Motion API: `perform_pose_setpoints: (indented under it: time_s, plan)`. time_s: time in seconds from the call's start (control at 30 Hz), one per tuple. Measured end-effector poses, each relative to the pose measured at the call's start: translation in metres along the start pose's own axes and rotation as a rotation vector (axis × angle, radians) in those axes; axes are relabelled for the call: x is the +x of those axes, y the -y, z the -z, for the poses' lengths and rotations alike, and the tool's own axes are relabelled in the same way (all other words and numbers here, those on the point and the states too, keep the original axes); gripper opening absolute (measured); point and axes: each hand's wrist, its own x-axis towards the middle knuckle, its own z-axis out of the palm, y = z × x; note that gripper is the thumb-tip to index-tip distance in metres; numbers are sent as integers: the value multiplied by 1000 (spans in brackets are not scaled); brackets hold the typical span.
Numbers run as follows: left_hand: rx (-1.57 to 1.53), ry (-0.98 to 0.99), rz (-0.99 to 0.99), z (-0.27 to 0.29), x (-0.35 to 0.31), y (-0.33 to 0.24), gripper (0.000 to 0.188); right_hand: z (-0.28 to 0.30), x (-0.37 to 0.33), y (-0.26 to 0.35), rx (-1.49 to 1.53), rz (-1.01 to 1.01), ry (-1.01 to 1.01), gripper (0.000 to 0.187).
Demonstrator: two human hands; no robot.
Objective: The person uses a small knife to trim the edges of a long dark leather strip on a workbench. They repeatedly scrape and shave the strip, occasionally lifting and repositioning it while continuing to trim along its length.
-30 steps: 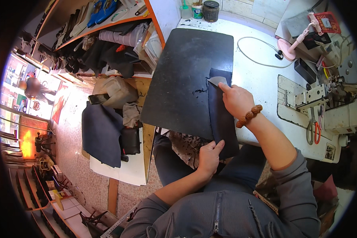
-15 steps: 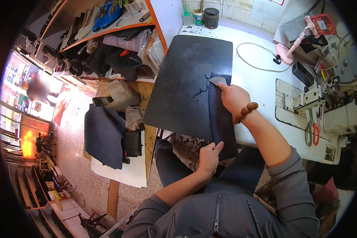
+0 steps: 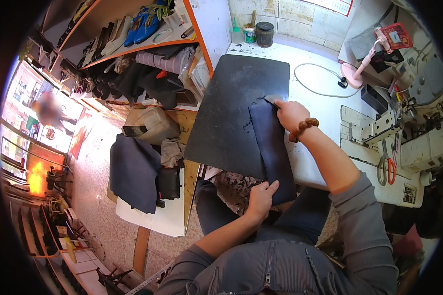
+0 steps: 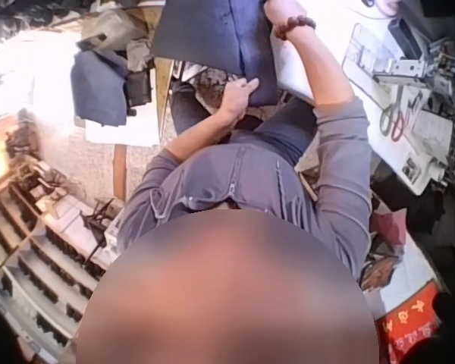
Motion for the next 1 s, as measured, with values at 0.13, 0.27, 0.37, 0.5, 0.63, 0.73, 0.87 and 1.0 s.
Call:
perform_pose_setpoints:
  time_s: [0.13, 0.27, 0.37, 0.5, 0.63, 0.73, 0.87, 1.0]
  plan:
    - [-186, 170, 149, -1, -16, -20, 24, 4, -35, -21, 318, -4, -72, 51]
    - [-398, 342, 186, -9, -24, -42, 30, 11, -100, -35, 842, -227, 86, 37]
    - [-341, 338, 167, -22, -27, -53, 27, 17, -145, -27, 1301, -359, 332, 24]
    - [277, 327, 4, -29, -18, -73, 32, 38, -158, -16, 1355, -306, 310, 21]
    - [731, 100, -817, -13, 52, -125, 28, 76, -148, -23, 1632, -209, 167, 28]
    - [1445, -410, -1043, 6, 137, -183, 56, 99, -156, -30, 1831, -213, -49, 35]
    - [1630, -402, -547, 6, 194, -215, 83, 122, -162, -39, 1920, -204, -77, 36]
    - [1793, 175, -745, -43, 172, -188, 82, 136, -146, -31, 1863, -215, -182, 34]
